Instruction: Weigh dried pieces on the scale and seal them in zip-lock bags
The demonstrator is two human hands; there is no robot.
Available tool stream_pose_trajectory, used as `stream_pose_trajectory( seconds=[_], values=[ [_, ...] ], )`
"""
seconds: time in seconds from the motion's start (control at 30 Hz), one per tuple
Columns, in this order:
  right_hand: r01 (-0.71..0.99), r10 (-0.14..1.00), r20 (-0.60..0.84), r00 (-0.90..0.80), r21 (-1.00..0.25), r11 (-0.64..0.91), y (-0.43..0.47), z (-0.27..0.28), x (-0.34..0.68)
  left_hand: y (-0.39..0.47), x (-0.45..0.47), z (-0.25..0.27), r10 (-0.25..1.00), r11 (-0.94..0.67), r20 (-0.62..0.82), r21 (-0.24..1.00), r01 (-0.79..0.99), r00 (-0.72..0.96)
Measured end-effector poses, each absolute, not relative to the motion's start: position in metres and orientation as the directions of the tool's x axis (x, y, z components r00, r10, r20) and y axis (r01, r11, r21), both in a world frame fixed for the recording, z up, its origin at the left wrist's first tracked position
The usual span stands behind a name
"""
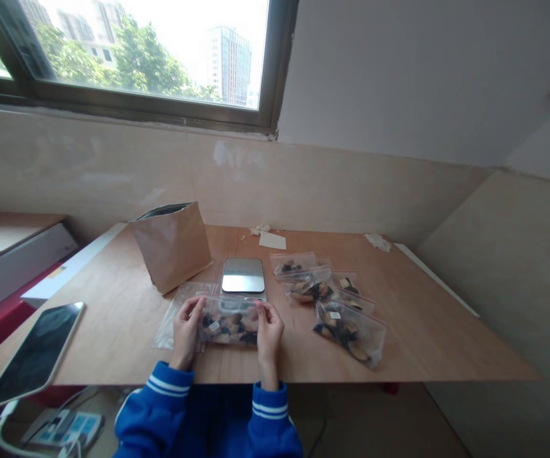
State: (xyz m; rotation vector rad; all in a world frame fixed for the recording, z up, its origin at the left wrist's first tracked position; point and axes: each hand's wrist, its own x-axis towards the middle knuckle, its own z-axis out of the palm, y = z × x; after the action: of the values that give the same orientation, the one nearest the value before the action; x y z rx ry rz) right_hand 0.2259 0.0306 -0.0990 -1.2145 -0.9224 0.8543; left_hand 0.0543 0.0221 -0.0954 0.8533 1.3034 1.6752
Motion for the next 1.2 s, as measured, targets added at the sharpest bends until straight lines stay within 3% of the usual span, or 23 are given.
stream_pose_trajectory(
  seconds=[0.27, 0.6, 0.83, 1.2],
  values=[
    [0.131, 0.918, 0.246, 0.312, -0.968, 0.215, 0.031, -0.109, 0.239, 0.022, 0.053, -0.095, 0.899, -0.136, 0.069, 0.983, -0.127, -0.433],
    [0.232, 0.858, 0.345, 0.380, -0.934, 0.273, 0.027, -0.108, 0.235, 0.021, 0.056, -0.093, 0.889, -0.141, 0.083, 0.985, -0.096, -0.451],
    [0.090, 0.891, 0.247, 0.381, -0.969, 0.230, 0.026, -0.111, 0.233, 0.022, 0.055, -0.093, 0.915, -0.118, 0.032, 0.974, -0.193, -0.403],
    [0.029, 0.940, 0.210, 0.270, -0.977, 0.210, 0.025, -0.108, 0.232, 0.019, 0.057, -0.088, 0.949, -0.128, 0.082, 0.983, -0.133, -0.305]
  ],
)
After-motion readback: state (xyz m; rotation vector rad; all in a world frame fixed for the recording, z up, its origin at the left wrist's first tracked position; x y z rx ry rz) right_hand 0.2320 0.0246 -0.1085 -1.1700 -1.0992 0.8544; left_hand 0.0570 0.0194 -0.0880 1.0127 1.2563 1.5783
